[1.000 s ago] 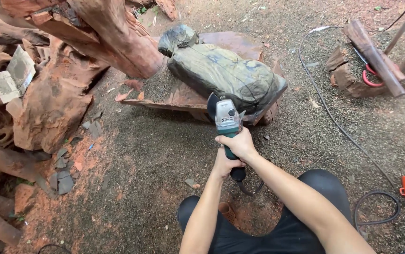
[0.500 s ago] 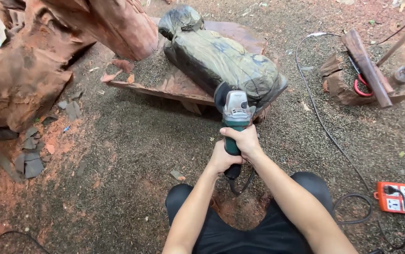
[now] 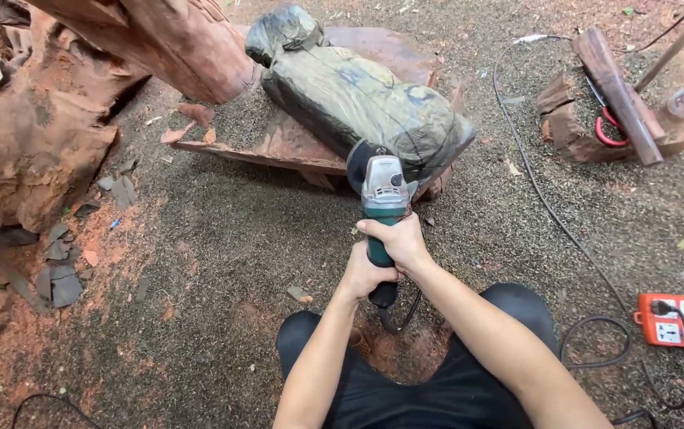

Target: Using an angle grinder to shape and smooth a large piece of wood.

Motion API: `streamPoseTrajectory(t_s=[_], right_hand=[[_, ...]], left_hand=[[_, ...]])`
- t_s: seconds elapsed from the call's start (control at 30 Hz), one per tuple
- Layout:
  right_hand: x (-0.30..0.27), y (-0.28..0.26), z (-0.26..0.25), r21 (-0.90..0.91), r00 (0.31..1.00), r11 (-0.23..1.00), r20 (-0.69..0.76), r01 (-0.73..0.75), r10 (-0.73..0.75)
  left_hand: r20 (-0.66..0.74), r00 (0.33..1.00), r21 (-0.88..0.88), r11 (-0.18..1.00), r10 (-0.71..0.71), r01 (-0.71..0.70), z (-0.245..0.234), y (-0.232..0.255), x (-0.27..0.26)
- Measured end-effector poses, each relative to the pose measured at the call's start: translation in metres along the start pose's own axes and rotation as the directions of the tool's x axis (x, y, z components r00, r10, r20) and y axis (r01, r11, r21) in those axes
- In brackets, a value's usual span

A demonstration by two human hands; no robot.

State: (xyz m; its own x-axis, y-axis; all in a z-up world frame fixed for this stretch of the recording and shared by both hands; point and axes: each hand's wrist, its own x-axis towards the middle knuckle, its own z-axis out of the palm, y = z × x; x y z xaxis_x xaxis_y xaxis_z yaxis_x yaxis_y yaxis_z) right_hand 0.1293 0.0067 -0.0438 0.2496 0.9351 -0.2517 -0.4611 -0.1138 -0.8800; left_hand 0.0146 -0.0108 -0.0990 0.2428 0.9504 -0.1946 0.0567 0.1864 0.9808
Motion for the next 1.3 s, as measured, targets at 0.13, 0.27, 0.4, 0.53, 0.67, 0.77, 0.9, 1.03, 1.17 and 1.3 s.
streamPoseTrajectory(t_s=[0.13, 0.27, 0.4, 0.53, 0.67, 0.77, 0.9, 1.03, 1.17, 1.3], right_hand=[[0.001, -0.002, 0.002, 0.004, 0.999, 1.0, 0.041, -0.025, 0.025], [0.001, -0.001, 0.0, 0.025, 0.998, 0.999, 0.049, -0.03, 0.029], [0.0, 0.004, -0.002, 0.043, 0.999, 0.999, 0.038, -0.026, 0.024], [-0.003, 0.002, 0.001, 0.06, 0.999, 0.998, 0.03, -0.025, 0.023], [0.0, -0.003, 0.007, 0.003, 0.994, 0.997, 0.078, -0.077, 0.077], [-0.001, -0.004, 0.01, 0.001, 0.993, 0.996, 0.076, -0.087, 0.086], [-0.004, -0.008, 0.013, 0.0, 0.994, 0.996, 0.054, -0.09, 0.09], [-0.005, -0.007, 0.015, -0.005, 0.993, 0.994, 0.055, -0.107, 0.107], [-0.004, -0.006, 0.015, 0.012, 0.994, 0.995, 0.049, -0.096, 0.095], [0.0, -0.002, 0.016, 0.019, 0.994, 0.995, 0.043, -0.099, 0.098]], left_hand=[[-0.016, 1.0, -0.002, 1.0, -0.012, 0.012, 0.007, 0.008, -0.008], [-0.054, 0.998, -0.035, 0.999, -0.036, 0.034, 0.012, 0.022, -0.014], [-0.056, 0.997, -0.017, 0.999, -0.051, 0.05, 0.013, 0.025, -0.017], [-0.049, 0.997, 0.017, 0.998, -0.056, 0.057, 0.005, 0.017, -0.018], [-0.074, 0.996, -0.041, 0.998, -0.059, 0.056, 0.001, 0.011, -0.017], [-0.075, 0.996, -0.044, 0.998, -0.057, 0.054, -0.002, 0.01, -0.016], [-0.072, 0.996, -0.047, 0.997, -0.061, 0.057, -0.005, 0.013, -0.018], [-0.056, 0.996, -0.043, 0.997, -0.064, 0.062, -0.008, 0.013, -0.017], [-0.044, 0.997, -0.041, 0.998, -0.055, 0.053, -0.01, 0.011, -0.015], [-0.04, 0.998, -0.03, 0.998, -0.049, 0.048, -0.01, 0.014, -0.012]])
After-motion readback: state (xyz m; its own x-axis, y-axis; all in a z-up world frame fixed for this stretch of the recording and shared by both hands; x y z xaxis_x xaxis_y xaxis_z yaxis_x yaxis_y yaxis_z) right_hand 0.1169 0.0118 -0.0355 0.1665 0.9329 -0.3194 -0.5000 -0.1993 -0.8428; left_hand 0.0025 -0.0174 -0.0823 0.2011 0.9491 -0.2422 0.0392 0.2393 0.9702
